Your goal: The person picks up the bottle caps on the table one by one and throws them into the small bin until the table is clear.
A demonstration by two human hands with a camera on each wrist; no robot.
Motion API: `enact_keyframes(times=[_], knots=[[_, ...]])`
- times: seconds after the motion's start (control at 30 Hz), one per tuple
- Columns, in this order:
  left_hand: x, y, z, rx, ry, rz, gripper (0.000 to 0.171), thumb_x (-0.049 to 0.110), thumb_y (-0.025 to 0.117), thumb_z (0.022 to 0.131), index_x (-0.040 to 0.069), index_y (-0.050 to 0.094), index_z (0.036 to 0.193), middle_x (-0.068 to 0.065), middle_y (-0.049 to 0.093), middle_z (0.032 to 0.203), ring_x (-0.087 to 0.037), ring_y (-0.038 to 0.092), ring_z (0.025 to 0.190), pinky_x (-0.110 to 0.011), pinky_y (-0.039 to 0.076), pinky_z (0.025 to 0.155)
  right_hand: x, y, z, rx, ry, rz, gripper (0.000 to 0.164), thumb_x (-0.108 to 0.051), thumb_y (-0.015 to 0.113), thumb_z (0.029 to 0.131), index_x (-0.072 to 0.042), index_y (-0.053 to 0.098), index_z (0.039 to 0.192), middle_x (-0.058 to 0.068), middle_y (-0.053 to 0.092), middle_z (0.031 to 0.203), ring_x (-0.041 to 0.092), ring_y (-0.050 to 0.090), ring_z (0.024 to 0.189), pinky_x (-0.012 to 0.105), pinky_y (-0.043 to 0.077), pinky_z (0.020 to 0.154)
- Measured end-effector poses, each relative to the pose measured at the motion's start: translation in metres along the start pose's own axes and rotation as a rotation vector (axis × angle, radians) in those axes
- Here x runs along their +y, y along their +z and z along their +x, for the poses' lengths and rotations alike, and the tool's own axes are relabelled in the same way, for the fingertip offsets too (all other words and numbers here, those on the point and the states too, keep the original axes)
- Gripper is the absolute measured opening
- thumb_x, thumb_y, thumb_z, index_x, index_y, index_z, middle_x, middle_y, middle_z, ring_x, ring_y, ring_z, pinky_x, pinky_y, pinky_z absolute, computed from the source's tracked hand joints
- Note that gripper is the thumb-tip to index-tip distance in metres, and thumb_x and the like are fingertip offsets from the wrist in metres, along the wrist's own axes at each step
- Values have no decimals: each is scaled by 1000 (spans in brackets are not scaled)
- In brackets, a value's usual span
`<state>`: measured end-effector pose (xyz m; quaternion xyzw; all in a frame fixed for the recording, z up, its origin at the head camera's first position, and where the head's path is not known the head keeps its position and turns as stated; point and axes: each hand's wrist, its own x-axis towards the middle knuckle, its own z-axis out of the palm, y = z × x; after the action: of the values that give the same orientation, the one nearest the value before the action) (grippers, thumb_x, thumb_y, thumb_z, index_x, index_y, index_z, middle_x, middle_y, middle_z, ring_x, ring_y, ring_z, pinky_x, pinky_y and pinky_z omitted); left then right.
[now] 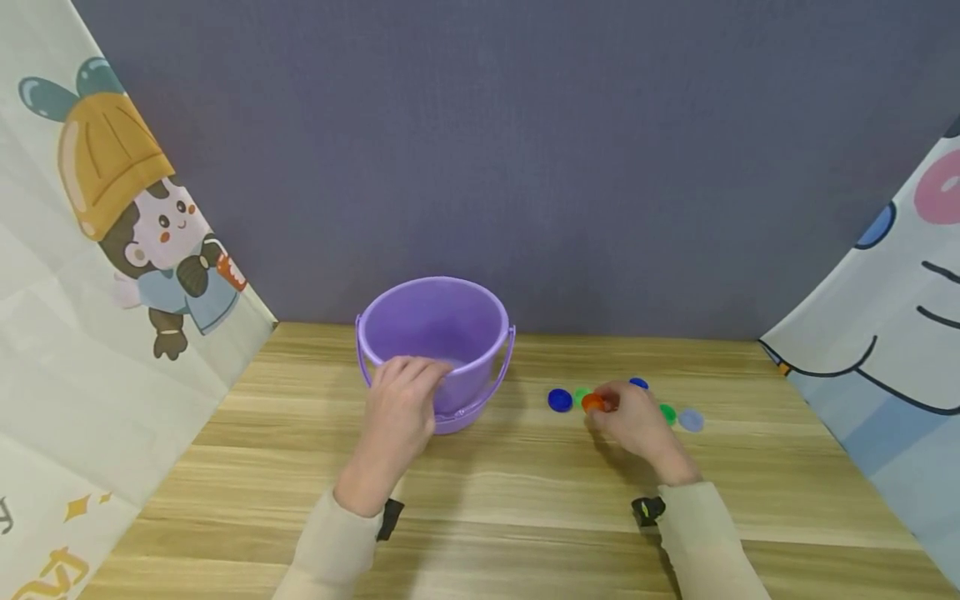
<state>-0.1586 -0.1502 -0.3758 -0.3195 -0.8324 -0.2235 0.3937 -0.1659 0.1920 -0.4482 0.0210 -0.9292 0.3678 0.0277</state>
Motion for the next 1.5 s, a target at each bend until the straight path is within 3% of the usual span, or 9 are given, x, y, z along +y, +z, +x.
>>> enact_keyframes(times=[0.5, 1.0, 1.33, 1.5], knots=[[6, 0, -1, -2, 18, -11, 22, -8, 68, 83, 6, 75, 99, -7, 74, 95, -30, 62, 89, -50, 49, 87, -2, -4, -3, 91, -83, 13, 37, -15, 72, 92, 4, 67, 122, 16, 72, 106, 30, 68, 95, 41, 58, 75], [16, 12, 12, -27, 21, -4, 28, -13, 67, 78, 6, 75, 98, -6, 74, 95, -29, 62, 89, -46, 49, 85, -2, -24, 18, 94, -140, 32, 40, -18, 73, 93, 4, 66, 126, 17, 71, 110, 31, 69, 97, 43, 58, 77], [20, 13, 13, -45, 31, -11, 33, -16, 68, 77, 6, 75, 100, -5, 74, 97, -28, 62, 89, -44, 49, 85, -10, -31, 14, 97, -124, 58, 39, -20, 73, 94, 2, 66, 126, 15, 72, 109, 27, 68, 94, 37, 57, 74], [22, 13, 12, -60, 34, -7, 34, -16, 68, 76, 7, 75, 101, -4, 74, 98, -27, 62, 89, -44, 49, 85, -14, -35, 11, 121, -159, 62, 39, -19, 73, 93, 2, 67, 126, 16, 72, 109, 27, 69, 92, 36, 57, 74]])
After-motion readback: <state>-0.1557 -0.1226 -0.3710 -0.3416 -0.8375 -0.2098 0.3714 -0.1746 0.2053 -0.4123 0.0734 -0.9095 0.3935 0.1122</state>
